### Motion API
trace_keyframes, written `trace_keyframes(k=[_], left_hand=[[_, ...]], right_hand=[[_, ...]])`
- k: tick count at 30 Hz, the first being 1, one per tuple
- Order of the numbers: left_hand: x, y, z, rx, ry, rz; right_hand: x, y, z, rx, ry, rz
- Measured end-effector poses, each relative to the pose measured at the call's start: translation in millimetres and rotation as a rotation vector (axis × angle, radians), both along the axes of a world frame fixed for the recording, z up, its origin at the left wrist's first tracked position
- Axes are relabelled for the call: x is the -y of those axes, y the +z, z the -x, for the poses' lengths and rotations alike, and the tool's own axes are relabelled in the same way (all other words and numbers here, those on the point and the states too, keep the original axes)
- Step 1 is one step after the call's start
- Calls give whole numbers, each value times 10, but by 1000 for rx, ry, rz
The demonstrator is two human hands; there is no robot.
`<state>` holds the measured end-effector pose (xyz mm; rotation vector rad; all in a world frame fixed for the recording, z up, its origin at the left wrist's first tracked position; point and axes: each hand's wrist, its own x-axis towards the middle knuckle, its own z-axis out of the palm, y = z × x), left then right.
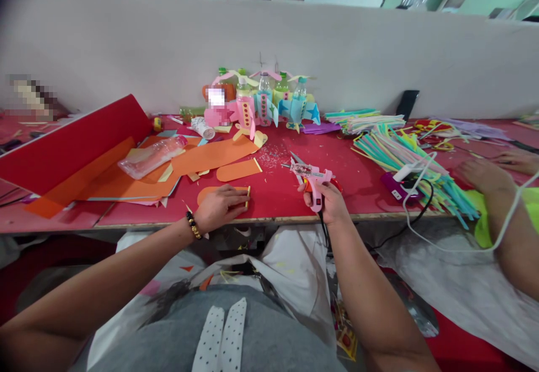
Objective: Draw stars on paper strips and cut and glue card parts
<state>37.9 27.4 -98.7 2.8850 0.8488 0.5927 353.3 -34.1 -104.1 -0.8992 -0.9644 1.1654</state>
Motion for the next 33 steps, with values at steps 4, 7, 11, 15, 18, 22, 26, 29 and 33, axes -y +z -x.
trace_keyframes(k=[4,7,11,15,18,22,26,29,33], left_hand=[[15,17,2,13,14,10],[19,28,0,25,12,21],[13,24,-1,40,10,33],[12,23,-3,45,1,38],[22,37,-12,34,-7,13],[49,61,-28,3,-4,-26],[74,67,-34,16,10,-32],[78,57,-32,26,12,-32],[65,39,-26,24,9,-37]], right_hand=[[18,28,15,23,-1,11],[23,51,31,91,18,59],[-9,90,106,218,100,167],[-49,161,293,293,157,234],[-62,241,455,344,199,267],[-73,339,592,371,201,285],[-88,367,634,385,210,308],[-103,352,649,386,215,312],[-116,347,673,384,218,308]])
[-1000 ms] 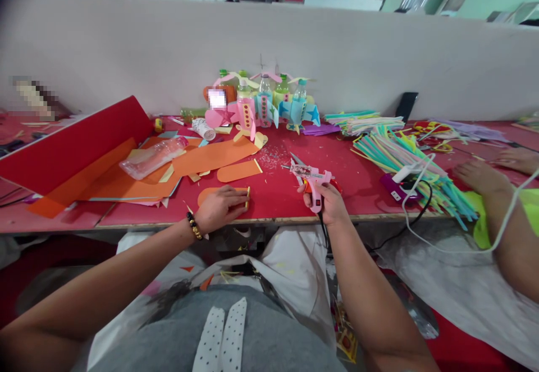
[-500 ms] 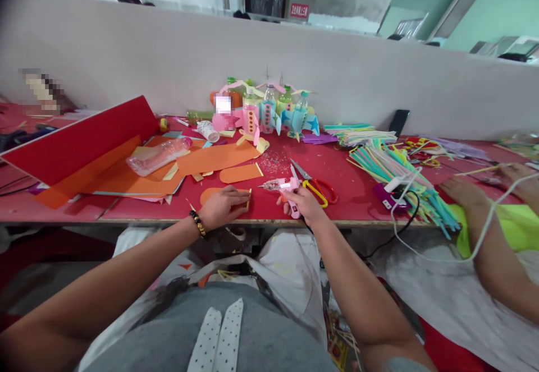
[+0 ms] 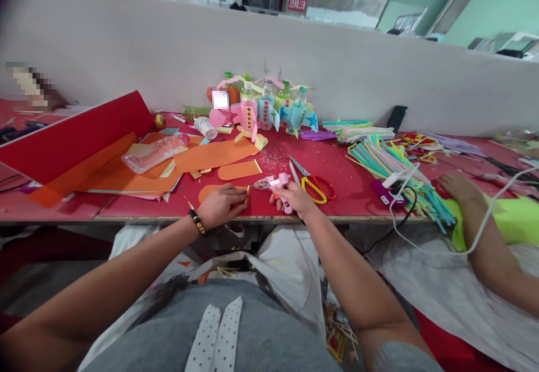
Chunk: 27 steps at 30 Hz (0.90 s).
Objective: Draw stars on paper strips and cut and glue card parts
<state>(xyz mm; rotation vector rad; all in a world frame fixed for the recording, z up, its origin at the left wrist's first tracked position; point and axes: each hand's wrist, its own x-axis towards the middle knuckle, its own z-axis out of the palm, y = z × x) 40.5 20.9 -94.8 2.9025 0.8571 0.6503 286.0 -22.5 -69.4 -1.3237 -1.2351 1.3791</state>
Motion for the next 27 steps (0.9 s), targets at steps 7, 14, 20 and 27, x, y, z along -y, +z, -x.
trace_keyframes(k=[7,14,20,27], left_hand=[[-8,-3,4,-8,-5,0],[-15,-20,7,-12,9,0],[-25,-36,0,-6,7,9],[-17,-21,1,-12,2,5]], right_hand=[[-21,-7,-1,8,9,-16],[-87,-92,-22,25,20,-45],[-83,-19,5,84,29,-46],[-13,80,55,172,25,-43]])
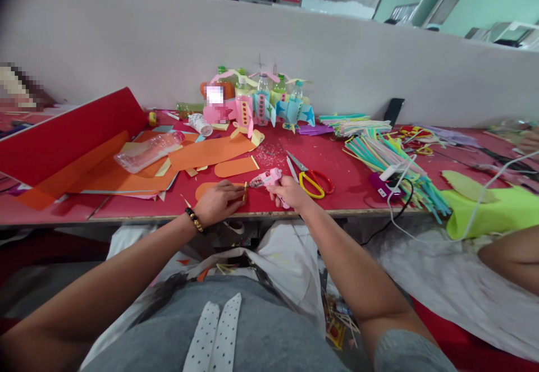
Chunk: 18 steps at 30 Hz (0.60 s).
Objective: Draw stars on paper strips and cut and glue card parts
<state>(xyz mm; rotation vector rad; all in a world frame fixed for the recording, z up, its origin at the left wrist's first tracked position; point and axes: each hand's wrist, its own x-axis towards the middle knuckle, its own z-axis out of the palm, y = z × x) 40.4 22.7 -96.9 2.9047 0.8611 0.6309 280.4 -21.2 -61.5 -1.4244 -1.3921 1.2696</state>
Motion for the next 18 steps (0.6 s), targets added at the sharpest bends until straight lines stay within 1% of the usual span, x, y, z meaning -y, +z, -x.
trace_keyframes(k=[5,14,18], left_hand=[[1,2,-6,8,-12,-4],[-17,-32,5,9,-4,4],[-23,-40,8,15,-1,12]], right_hand=[[23,25,52,20,-28,-16],[-125,-13,48,71,-37,-29],[-128,-24,33,82,-27,-32]])
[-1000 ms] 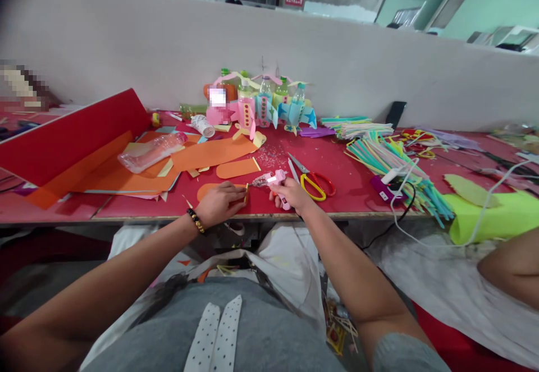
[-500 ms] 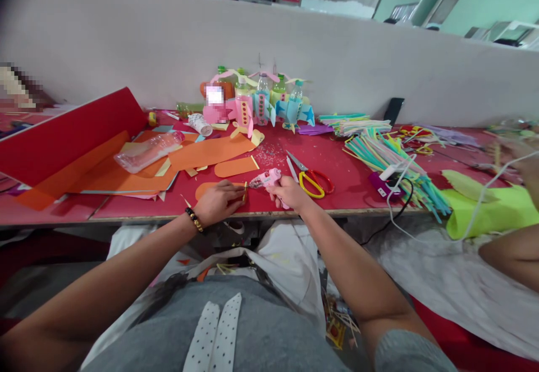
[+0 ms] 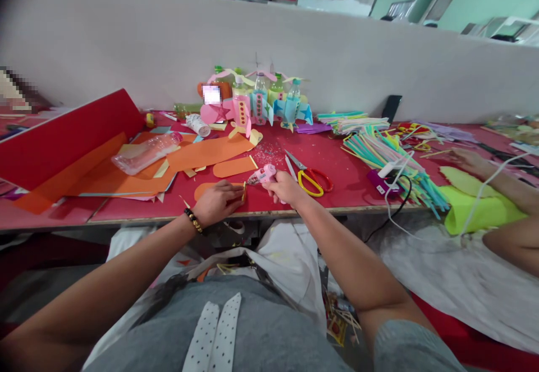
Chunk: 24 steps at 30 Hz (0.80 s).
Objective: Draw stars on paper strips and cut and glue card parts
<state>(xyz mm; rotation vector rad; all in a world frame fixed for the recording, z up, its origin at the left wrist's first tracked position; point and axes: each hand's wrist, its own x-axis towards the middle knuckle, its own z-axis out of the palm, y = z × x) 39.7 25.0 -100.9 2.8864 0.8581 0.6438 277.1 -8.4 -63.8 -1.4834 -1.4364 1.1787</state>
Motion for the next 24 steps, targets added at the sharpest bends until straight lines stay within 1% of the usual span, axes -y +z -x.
trace_keyframes(k=[8,17,24], left_hand=[[5,16,-10,-8,9,-1],[-18,-16,-7,15,20,37],[-17,1,-9,41,-11,38]], right_hand=[[127,67,20,54,42,-6],[243,65,0,73,104,-18],[356,150,29,81,102,43]])
